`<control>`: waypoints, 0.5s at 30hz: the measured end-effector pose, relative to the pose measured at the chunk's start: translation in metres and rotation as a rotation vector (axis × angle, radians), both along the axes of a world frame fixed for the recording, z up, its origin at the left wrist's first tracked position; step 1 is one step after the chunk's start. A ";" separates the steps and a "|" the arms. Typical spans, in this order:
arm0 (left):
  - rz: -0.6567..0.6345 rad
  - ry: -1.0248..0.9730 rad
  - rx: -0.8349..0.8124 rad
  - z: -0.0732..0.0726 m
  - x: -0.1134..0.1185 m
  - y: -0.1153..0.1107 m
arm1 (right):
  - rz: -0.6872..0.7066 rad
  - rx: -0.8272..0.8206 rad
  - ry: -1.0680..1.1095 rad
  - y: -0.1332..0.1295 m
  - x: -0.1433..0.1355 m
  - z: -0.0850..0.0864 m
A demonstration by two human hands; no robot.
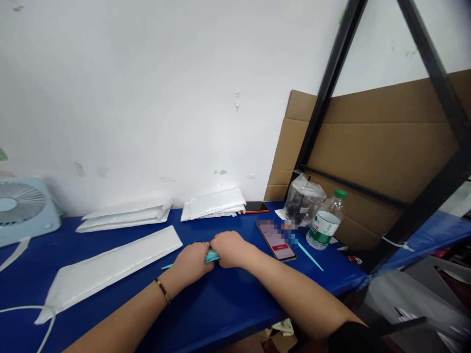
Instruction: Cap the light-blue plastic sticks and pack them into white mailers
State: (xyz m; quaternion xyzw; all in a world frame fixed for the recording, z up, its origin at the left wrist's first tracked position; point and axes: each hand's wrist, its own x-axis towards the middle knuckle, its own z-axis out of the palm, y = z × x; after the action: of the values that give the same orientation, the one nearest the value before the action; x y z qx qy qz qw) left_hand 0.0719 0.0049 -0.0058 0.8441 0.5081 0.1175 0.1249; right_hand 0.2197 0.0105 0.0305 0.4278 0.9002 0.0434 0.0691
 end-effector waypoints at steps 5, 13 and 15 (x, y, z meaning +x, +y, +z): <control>0.035 -0.507 0.029 0.019 0.012 -0.005 | 0.063 0.127 0.190 -0.012 0.009 0.081; 0.119 -0.740 0.069 -0.002 0.022 -0.017 | 0.129 0.103 0.479 -0.037 -0.018 0.067; 0.061 -0.700 0.072 -0.013 0.019 -0.015 | 0.117 0.091 0.500 -0.043 -0.019 0.052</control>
State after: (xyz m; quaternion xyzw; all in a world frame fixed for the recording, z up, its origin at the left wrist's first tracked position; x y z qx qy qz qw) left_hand 0.0911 -0.0100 -0.0185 0.7408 0.4551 0.4212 0.2583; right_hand 0.2010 -0.0326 0.0822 0.3751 0.9096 -0.0194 -0.1773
